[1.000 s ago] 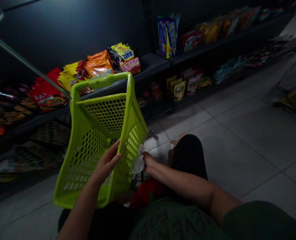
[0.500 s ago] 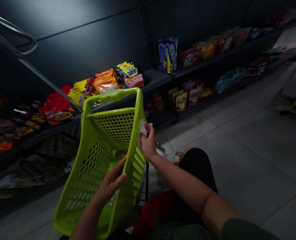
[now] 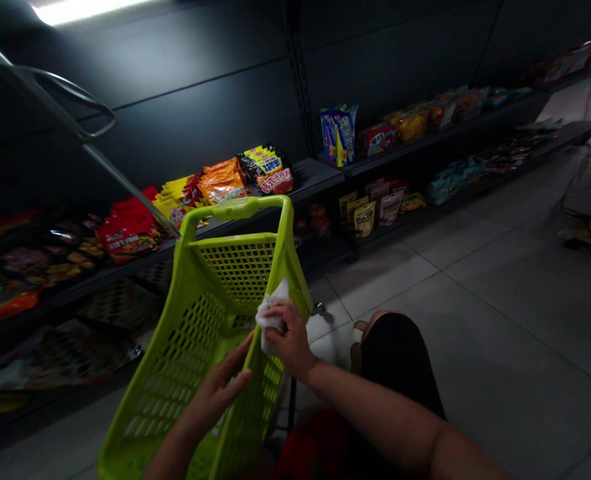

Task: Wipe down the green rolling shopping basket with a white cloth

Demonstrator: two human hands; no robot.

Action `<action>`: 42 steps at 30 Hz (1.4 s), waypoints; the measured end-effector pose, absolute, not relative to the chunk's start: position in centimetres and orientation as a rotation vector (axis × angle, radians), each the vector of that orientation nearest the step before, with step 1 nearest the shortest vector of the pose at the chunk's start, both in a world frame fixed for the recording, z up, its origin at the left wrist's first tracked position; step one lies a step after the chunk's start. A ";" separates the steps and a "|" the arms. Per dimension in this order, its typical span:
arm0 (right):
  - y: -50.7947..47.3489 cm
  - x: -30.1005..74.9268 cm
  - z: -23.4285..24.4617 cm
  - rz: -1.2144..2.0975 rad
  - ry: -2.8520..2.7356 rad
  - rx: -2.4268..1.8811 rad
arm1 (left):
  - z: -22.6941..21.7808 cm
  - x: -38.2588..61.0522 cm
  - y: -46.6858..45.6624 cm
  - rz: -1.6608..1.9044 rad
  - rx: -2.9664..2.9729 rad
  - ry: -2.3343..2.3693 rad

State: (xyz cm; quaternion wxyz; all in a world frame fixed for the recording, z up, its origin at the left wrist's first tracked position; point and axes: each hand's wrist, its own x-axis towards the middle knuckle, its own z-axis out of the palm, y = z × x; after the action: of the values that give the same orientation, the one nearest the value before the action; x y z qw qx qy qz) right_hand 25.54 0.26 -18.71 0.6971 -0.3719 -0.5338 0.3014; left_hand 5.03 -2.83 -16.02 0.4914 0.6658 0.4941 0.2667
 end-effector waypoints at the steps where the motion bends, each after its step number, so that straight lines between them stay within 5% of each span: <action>1: 2.3 26.4 -17.6 0.639 -1.149 -0.837 | -16.0 4.9 -2.9 0.638 1.617 1.203; 7: 12.3 30.5 -12.0 0.527 -0.891 -0.994 | -15.4 4.9 -3.0 0.599 1.650 1.197; 16: 0.7 25.6 -19.1 0.670 -1.393 -0.720 | -15.2 4.6 -3.4 0.608 1.622 1.187; 24: 11.7 29.6 -12.8 0.399 -0.989 -0.943 | -14.1 5.0 -3.9 0.599 1.587 1.199; 33: -1.2 26.5 -22.1 0.888 -1.465 -0.624 | -11.9 5.9 -0.9 0.615 1.443 1.269; 37: 4.1 30.7 -16.7 0.689 -1.025 -0.927 | -10.9 9.3 1.9 0.724 1.564 1.341; 42: 11.8 31.7 -10.8 0.391 -1.214 -0.831 | -11.2 12.9 3.9 0.739 1.868 1.437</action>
State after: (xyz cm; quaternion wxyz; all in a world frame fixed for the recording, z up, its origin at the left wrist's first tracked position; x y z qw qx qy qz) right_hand 31.73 11.82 -10.76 0.7241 -0.3765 -0.5499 0.1773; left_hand 12.91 3.93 -11.25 0.3293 0.7141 0.5493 0.2826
